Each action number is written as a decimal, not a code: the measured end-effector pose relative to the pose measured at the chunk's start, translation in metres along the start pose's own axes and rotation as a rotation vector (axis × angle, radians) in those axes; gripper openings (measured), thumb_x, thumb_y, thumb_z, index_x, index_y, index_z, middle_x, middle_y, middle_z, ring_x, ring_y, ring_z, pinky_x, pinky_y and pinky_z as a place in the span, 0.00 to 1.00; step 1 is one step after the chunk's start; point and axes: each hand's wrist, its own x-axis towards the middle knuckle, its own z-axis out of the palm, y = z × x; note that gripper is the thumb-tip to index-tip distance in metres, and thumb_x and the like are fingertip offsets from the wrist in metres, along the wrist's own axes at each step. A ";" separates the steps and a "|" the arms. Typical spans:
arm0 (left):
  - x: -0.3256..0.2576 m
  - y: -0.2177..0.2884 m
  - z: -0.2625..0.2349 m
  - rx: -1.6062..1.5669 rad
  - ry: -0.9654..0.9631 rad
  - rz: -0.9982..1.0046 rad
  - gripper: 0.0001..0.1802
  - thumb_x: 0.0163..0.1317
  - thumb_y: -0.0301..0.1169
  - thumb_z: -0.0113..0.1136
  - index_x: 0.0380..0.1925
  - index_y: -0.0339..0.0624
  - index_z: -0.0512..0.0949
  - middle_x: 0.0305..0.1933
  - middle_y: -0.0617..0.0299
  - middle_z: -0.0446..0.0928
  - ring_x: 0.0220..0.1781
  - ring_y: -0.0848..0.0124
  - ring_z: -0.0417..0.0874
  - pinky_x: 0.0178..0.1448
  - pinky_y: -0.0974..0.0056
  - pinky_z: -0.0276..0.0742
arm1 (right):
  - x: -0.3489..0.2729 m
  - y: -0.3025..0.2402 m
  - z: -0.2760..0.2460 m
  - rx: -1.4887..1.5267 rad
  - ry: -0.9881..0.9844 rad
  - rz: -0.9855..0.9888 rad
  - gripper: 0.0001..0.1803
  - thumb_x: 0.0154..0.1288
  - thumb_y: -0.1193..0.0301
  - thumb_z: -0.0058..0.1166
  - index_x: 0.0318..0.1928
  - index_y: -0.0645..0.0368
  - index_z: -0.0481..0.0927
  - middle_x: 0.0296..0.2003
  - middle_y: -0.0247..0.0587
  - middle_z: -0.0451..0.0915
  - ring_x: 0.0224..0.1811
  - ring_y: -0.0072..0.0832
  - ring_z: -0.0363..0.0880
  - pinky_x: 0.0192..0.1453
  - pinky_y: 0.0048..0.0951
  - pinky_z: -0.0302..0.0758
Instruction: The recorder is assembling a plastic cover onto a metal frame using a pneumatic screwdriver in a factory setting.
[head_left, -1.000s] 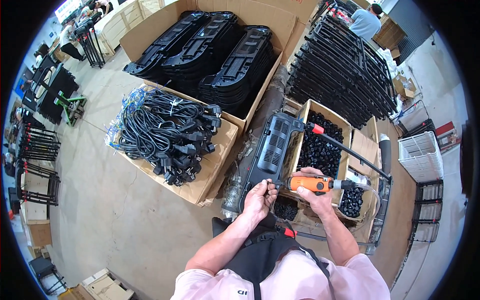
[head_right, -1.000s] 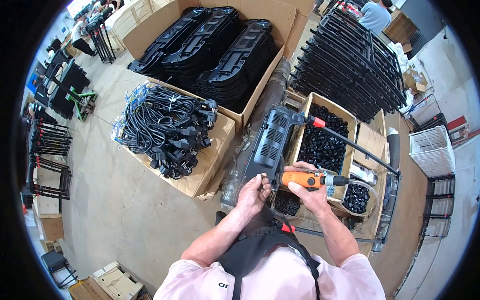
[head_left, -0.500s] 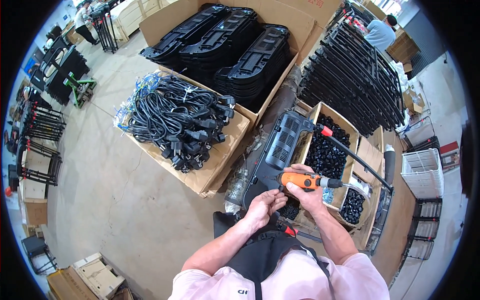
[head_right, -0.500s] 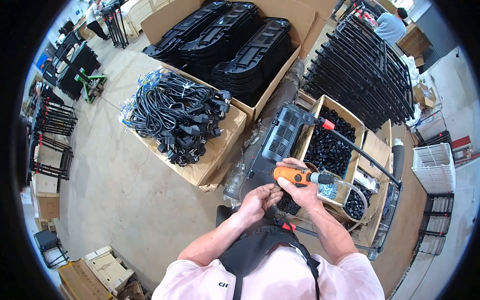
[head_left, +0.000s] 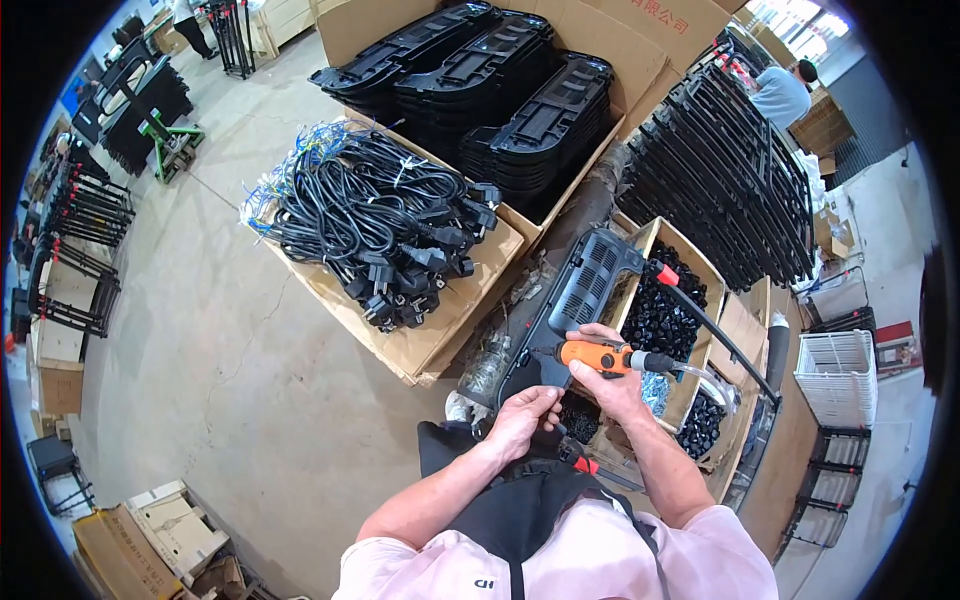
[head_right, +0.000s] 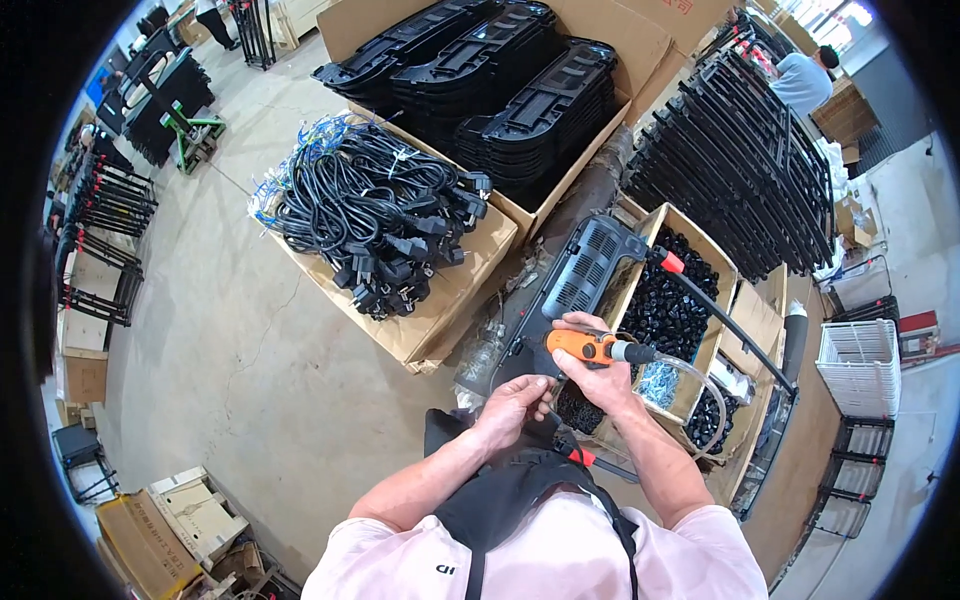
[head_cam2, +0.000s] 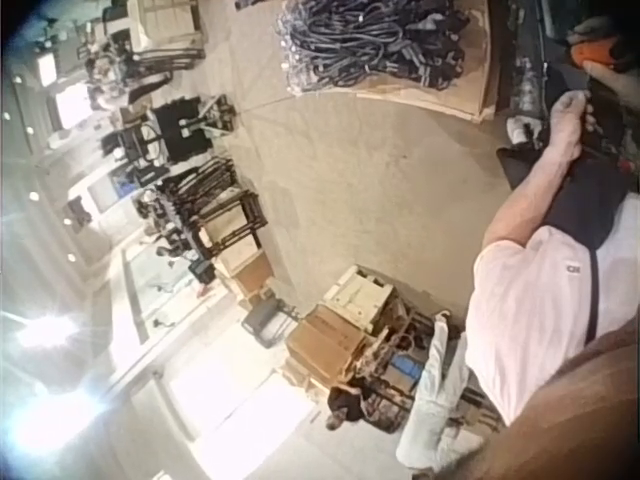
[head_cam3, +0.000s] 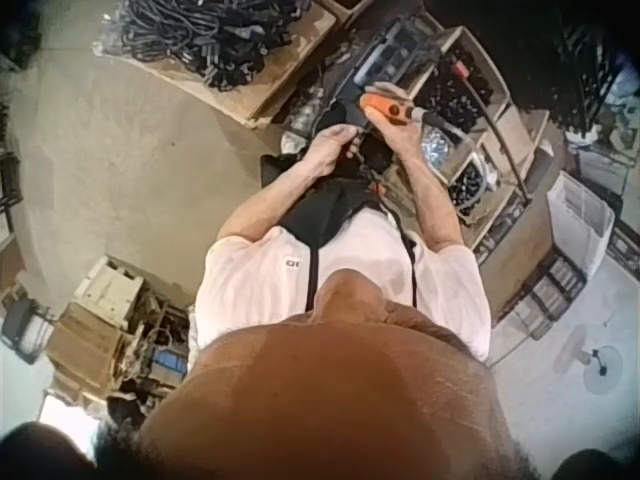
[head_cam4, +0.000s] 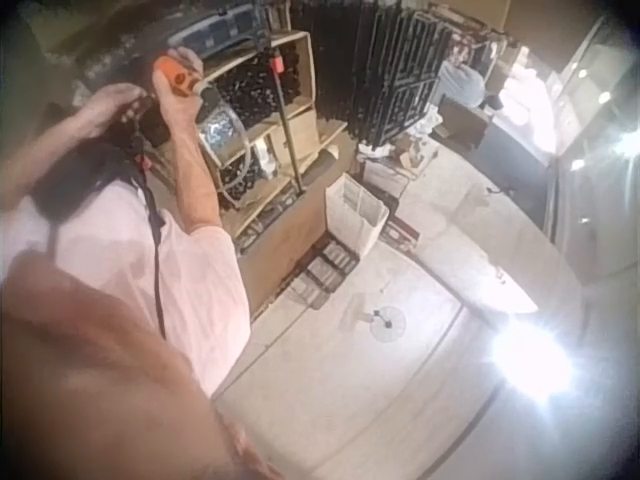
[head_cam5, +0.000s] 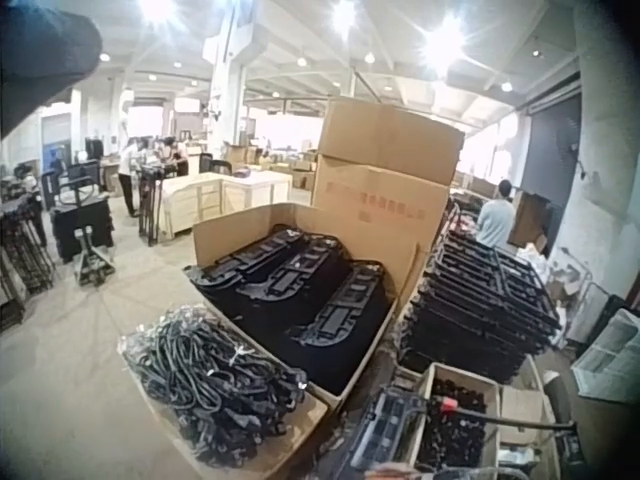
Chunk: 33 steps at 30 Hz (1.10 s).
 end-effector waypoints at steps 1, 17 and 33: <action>0.000 0.000 -0.001 -0.008 0.010 0.000 0.13 0.82 0.39 0.58 0.52 0.42 0.83 0.38 0.70 0.82 0.36 0.80 0.80 0.40 0.73 0.78 | 0.000 -0.001 0.001 -0.005 -0.005 -0.004 0.30 0.67 0.77 0.69 0.67 0.62 0.73 0.61 0.46 0.83 0.63 0.32 0.82 0.71 0.36 0.78; 0.007 0.001 -0.016 -0.252 0.053 -0.032 0.15 0.81 0.39 0.59 0.53 0.38 0.84 0.38 0.65 0.85 0.35 0.76 0.86 0.41 0.70 0.89 | 0.019 -0.011 0.017 -0.374 -0.108 -0.117 0.22 0.65 0.69 0.71 0.58 0.59 0.84 0.48 0.42 0.89 0.51 0.28 0.88 0.57 0.31 0.83; 0.010 0.011 -0.009 -0.473 0.154 -0.001 0.14 0.83 0.41 0.54 0.52 0.44 0.81 0.36 0.69 0.81 0.35 0.74 0.82 0.44 0.67 0.83 | -0.039 -0.021 -0.005 0.063 0.027 0.042 0.31 0.63 0.76 0.70 0.66 0.64 0.73 0.59 0.54 0.84 0.63 0.37 0.84 0.70 0.41 0.79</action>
